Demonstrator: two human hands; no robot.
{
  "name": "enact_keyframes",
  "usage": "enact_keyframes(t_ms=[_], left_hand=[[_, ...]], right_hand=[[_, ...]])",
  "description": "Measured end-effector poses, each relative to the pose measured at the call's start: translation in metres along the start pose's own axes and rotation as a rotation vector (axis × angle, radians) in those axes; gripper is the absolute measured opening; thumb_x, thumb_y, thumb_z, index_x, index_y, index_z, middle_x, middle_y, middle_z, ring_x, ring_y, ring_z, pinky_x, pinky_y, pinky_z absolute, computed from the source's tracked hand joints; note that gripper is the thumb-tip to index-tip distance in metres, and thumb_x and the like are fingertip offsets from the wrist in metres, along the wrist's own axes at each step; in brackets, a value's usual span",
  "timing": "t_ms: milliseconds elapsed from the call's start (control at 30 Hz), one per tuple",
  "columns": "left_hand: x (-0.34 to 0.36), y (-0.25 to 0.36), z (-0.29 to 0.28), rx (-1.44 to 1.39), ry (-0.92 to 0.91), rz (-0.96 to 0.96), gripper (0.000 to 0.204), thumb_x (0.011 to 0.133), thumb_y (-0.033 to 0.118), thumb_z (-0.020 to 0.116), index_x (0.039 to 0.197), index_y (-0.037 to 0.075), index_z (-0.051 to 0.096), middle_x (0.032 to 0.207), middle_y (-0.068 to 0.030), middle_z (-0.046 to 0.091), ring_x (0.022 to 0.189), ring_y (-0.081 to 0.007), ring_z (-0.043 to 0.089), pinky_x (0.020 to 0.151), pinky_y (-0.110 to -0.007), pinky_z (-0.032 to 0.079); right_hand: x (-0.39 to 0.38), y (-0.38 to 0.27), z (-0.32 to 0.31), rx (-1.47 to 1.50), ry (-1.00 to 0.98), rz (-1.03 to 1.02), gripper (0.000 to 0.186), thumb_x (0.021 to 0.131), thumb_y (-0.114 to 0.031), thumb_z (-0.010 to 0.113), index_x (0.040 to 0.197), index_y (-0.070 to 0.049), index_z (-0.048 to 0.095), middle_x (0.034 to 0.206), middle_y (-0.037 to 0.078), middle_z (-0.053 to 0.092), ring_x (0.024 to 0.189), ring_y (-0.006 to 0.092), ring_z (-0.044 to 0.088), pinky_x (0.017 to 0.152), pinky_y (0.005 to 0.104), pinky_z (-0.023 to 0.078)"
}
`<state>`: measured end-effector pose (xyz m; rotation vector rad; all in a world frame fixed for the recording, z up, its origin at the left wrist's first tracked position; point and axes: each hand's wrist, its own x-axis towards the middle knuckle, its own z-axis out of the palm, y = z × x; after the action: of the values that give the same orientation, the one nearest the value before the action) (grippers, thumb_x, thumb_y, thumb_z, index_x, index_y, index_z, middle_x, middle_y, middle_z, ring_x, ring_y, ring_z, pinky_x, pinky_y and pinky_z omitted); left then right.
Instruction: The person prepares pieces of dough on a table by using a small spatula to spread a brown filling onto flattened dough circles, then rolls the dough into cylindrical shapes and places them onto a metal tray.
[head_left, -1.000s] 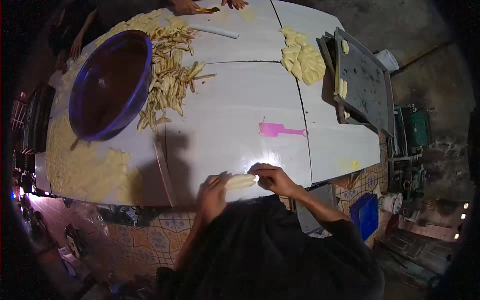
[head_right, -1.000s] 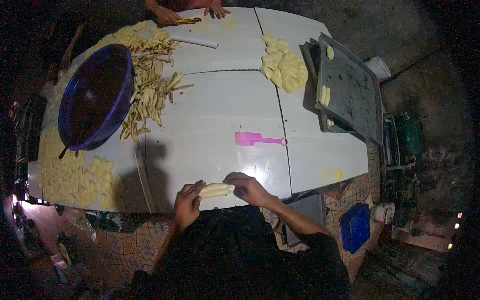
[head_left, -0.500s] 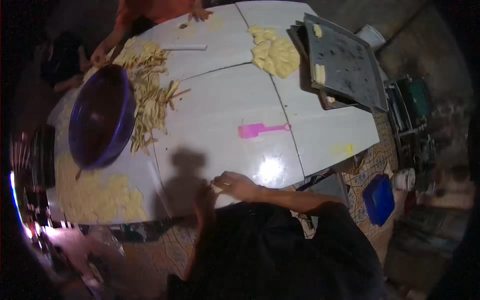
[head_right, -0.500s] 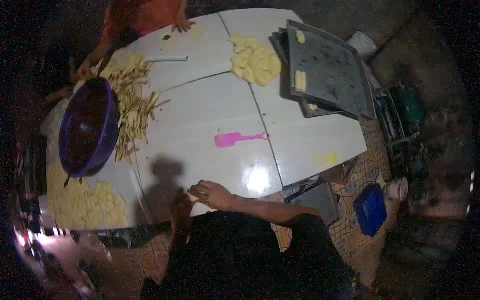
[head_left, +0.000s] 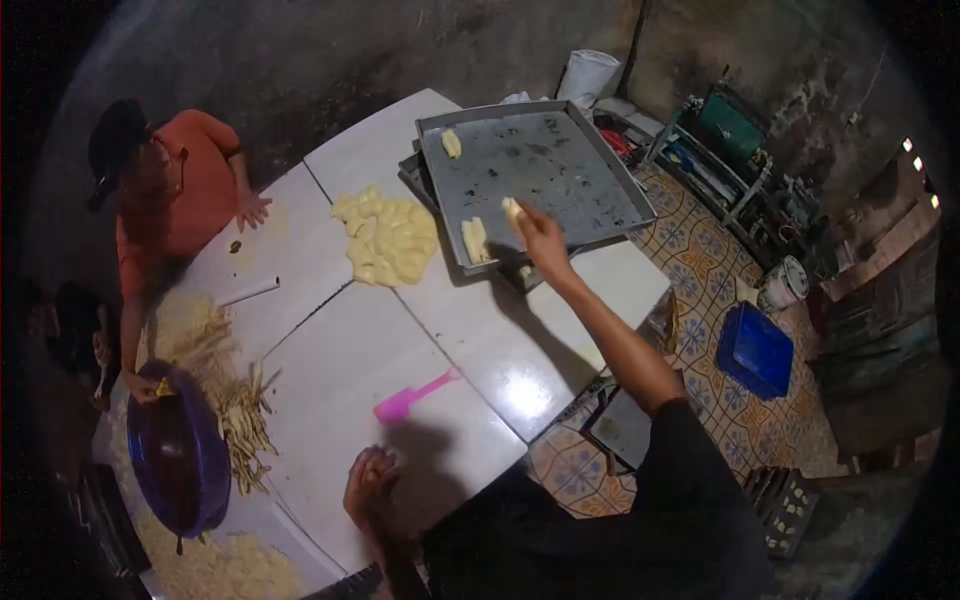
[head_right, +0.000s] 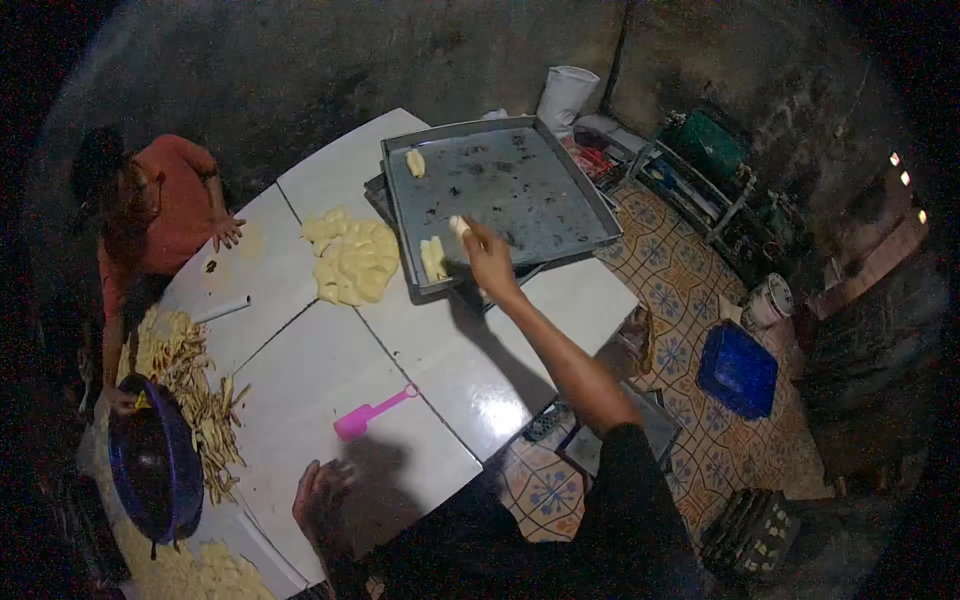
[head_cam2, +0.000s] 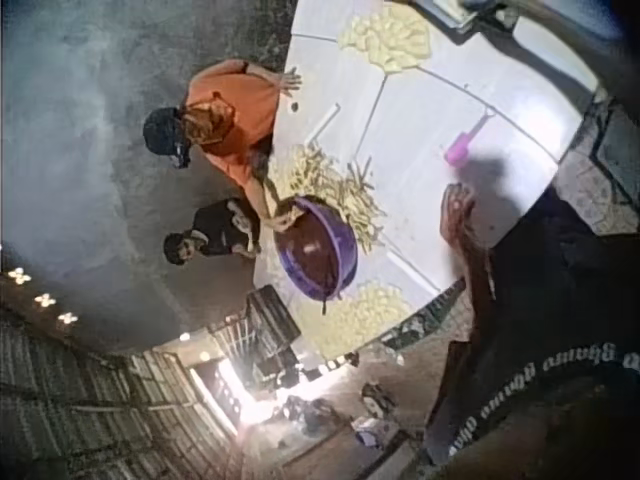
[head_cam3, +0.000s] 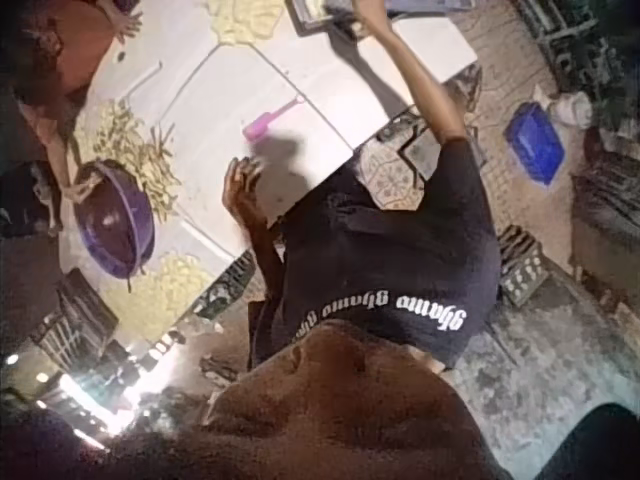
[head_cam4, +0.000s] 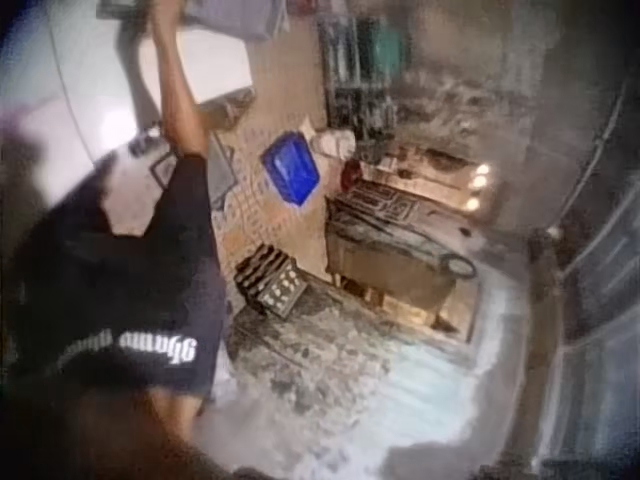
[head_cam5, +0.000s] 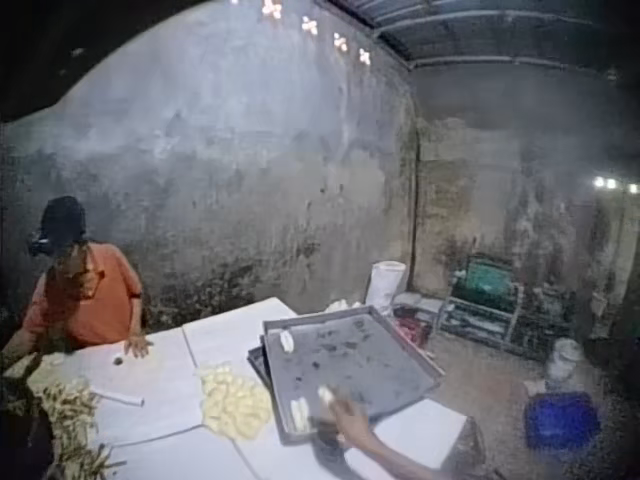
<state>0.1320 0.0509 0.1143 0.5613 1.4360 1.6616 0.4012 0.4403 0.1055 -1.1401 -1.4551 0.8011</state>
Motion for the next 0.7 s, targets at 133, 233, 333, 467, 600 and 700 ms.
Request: enact_keyframes(t_ms=[133,233,333,467,600,700], left_hand=[[0.023,-0.078,-0.049,0.242,0.059,0.050,0.049,0.100,0.031,0.063,0.130,-0.006,0.059,0.115,-0.0165,0.069,0.100,-0.0261,0.068,0.087,-0.034,0.054],[0.007,-0.104,-0.089,0.334,0.246,0.142,0.034,0.102,0.022,0.059,0.119,-0.006,0.067,0.109,-0.0121,0.070,0.094,-0.0203,0.067,0.080,-0.031,0.054],[-0.026,-0.123,-0.157,0.374,0.395,0.514,0.030,0.104,0.017,0.054,0.118,-0.005,0.068,0.106,-0.0123,0.071,0.091,-0.0208,0.067,0.078,-0.030,0.055],[-0.047,-0.162,-0.225,0.738,0.677,0.255,0.031,0.102,0.021,0.056,0.120,-0.002,0.066,0.108,-0.0166,0.071,0.093,-0.0264,0.068,0.081,-0.038,0.056],[-0.054,-0.174,-0.240,0.977,0.621,0.443,0.030,0.096,0.014,0.061,0.122,0.000,0.066,0.117,-0.0171,0.065,0.109,-0.0292,0.063,0.092,-0.040,0.052],[-0.037,-0.160,-0.197,0.984,0.572,0.478,0.031,0.096,0.010,0.058,0.124,-0.001,0.065,0.120,-0.0146,0.064,0.112,-0.0282,0.061,0.096,-0.042,0.050]], right_hand=[[0.070,0.030,-0.012,-0.475,-0.213,0.199,0.048,0.102,-0.028,0.051,0.135,0.006,0.057,0.126,0.027,0.064,0.117,0.0434,0.060,0.101,0.0460,0.047],[0.042,0.078,-0.054,-0.658,0.098,-0.240,0.046,0.102,-0.023,0.050,0.137,0.007,0.056,0.137,0.029,0.059,0.127,0.0406,0.059,0.106,0.0431,0.046],[-0.059,0.026,-0.093,-0.249,0.117,0.111,0.046,0.104,-0.019,0.048,0.141,0.010,0.051,0.142,0.027,0.056,0.131,0.0354,0.057,0.108,0.0399,0.045],[-0.226,0.059,-0.121,-0.618,-0.136,-0.088,0.057,0.100,-0.021,0.053,0.147,0.009,0.041,0.143,0.035,0.051,0.135,0.0490,0.049,0.113,0.0481,0.039],[-0.266,0.081,-0.094,-0.967,-0.251,-0.045,0.065,0.100,-0.026,0.055,0.149,0.011,0.035,0.151,0.036,0.039,0.144,0.0515,0.031,0.119,0.0571,0.026],[-0.251,0.088,-0.093,-1.071,-0.175,-0.082,0.057,0.100,-0.024,0.056,0.142,0.013,0.044,0.148,0.037,0.042,0.141,0.0480,0.038,0.118,0.0531,0.030]])
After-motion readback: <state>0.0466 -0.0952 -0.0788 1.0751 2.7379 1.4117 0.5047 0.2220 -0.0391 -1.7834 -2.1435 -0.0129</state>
